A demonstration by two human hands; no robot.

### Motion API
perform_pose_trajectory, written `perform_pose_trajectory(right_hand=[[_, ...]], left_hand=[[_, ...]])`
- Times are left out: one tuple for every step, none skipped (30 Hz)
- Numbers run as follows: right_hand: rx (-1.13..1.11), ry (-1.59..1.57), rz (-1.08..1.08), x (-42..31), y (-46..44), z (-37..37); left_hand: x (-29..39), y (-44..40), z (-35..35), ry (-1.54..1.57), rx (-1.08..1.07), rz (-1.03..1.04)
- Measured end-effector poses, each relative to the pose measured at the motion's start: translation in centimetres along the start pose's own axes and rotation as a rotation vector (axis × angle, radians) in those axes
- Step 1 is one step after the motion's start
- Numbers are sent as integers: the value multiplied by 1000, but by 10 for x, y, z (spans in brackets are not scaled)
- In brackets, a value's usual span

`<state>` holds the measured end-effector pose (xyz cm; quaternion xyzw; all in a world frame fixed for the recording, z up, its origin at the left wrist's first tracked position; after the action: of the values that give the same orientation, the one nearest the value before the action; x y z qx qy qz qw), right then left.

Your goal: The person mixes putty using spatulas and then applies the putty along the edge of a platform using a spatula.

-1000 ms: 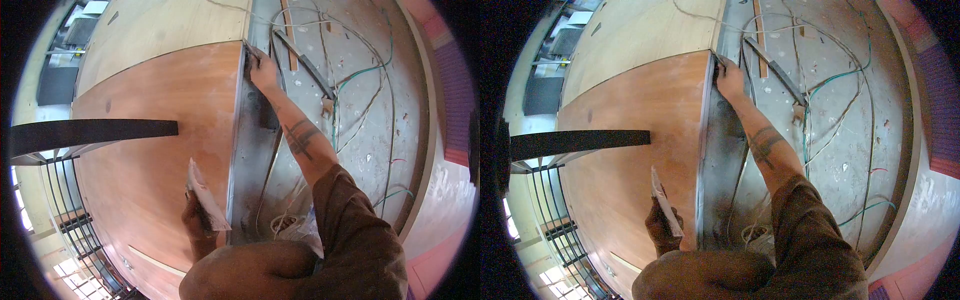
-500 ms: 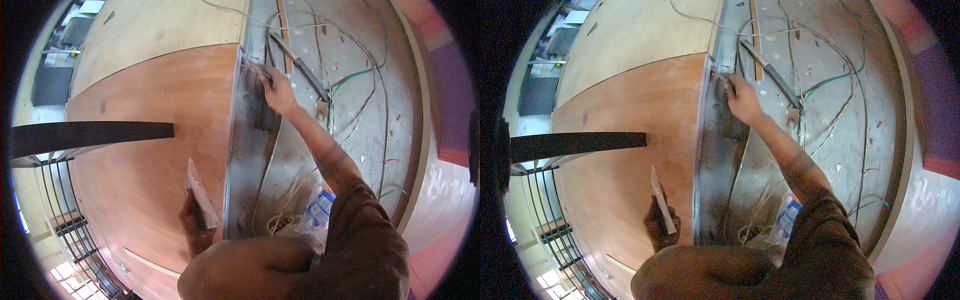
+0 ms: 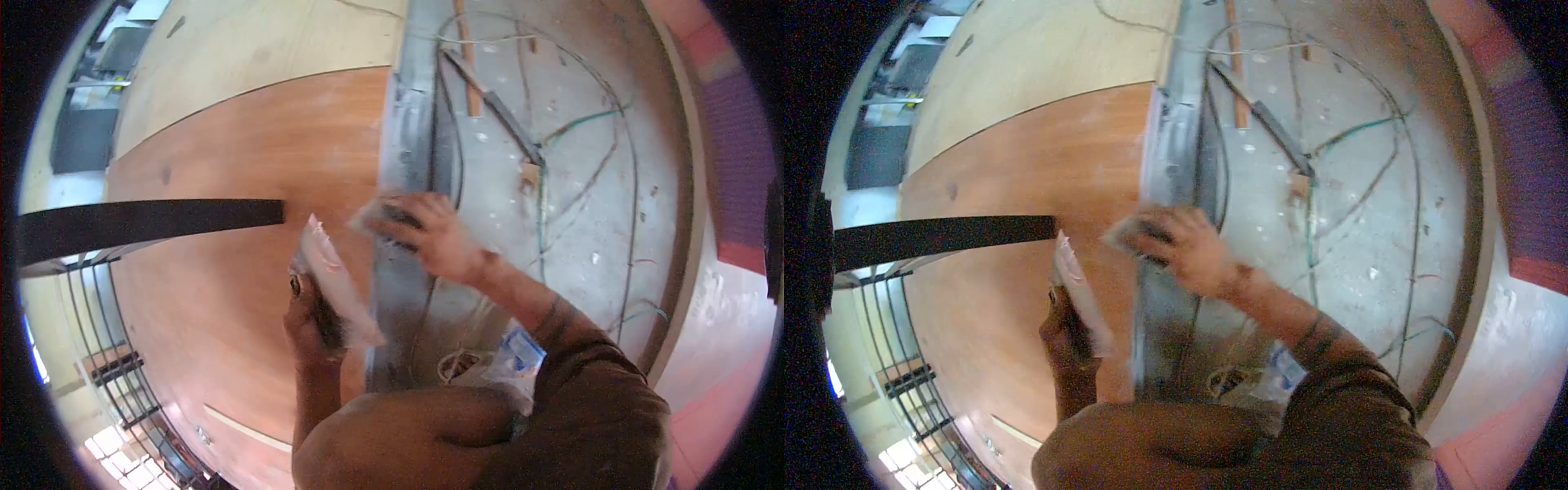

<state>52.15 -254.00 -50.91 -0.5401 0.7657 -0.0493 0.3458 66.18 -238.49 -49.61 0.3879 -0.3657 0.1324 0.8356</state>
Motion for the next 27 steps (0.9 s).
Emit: perform_pose_trajectory(right_hand=[[88,-115,92,11,3,-5],[166,-252,176,20,2,-13],[210,-495,457,40,14,-9],[224,-725,752,51,28,3],[216,-755,734,41,15,-1],[283,-1144,984,45,19,3],[351,-1525,1238,41,27,9],[369,-1511,1246,34,27,0],[272,-1698,1253,14,18,3],[171,-1882,1253,-3,13,7],[192,-1865,1268,-3,18,14],[47,-1866,1291,-6,26,35],[-103,-1865,1310,-12,31,47],[-92,-1854,1322,-13,29,41],[13,-1888,1302,-9,19,28],[114,-1926,1285,-5,15,20],[117,-1921,1288,4,16,19],[194,-1870,1250,23,18,13],[269,-1818,1210,40,16,9],[358,-1649,1148,60,12,0],[444,-1478,1082,82,5,-10],[464,-1145,911,113,1,-14],[470,-815,734,142,-3,-10],[505,-652,694,165,-9,-5],[536,-489,655,182,-15,-3],[556,-341,646,191,-21,-4],[573,-193,633,197,-29,-2]], left_hand=[[11,1,2,-26,-1,140],[22,4,10,-61,14,288],[26,1,-2,-127,51,298],[29,4,-11,-106,190,349],[36,8,-15,-278,218,426],[38,6,-18,-445,225,490],[33,-3,-39,-445,217,489],[31,-8,-67,-524,181,628],[37,-6,-60,-598,143,764],[28,-6,-59,-591,124,747],[35,9,-16,-733,-17,862],[39,24,24,-868,-161,980],[43,30,51,-1079,-287,1078],[46,30,54,-1068,-296,1071],[46,29,57,-1179,-294,1082],[46,30,59,-1297,-288,1083],[54,31,57,-1292,-290,1082],[59,34,58,-1382,-314,1114],[58,37,60,-1473,-337,1146],[55,40,57,-1469,-339,1142],[59,43,46,-1387,-215,1099],[63,46,33,-1303,-96,1055],[63,48,20,-1265,2,984],[57,53,14,-1260,-2,988],[56,55,-6,-1123,148,912],[53,56,-27,-985,292,829],[47,56,-36,-984,289,827]])
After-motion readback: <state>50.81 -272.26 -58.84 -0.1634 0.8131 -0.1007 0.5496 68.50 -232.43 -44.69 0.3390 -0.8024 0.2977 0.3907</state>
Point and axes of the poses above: each hand's wrist, its own y-axis away from the middle knuckle, its own z-axis out of the palm, x = y × z, the point moved 8 cm from there along -y, towards the middle knuckle, and after that the axes turned 5 degrees about y, right-handed, at the moved point
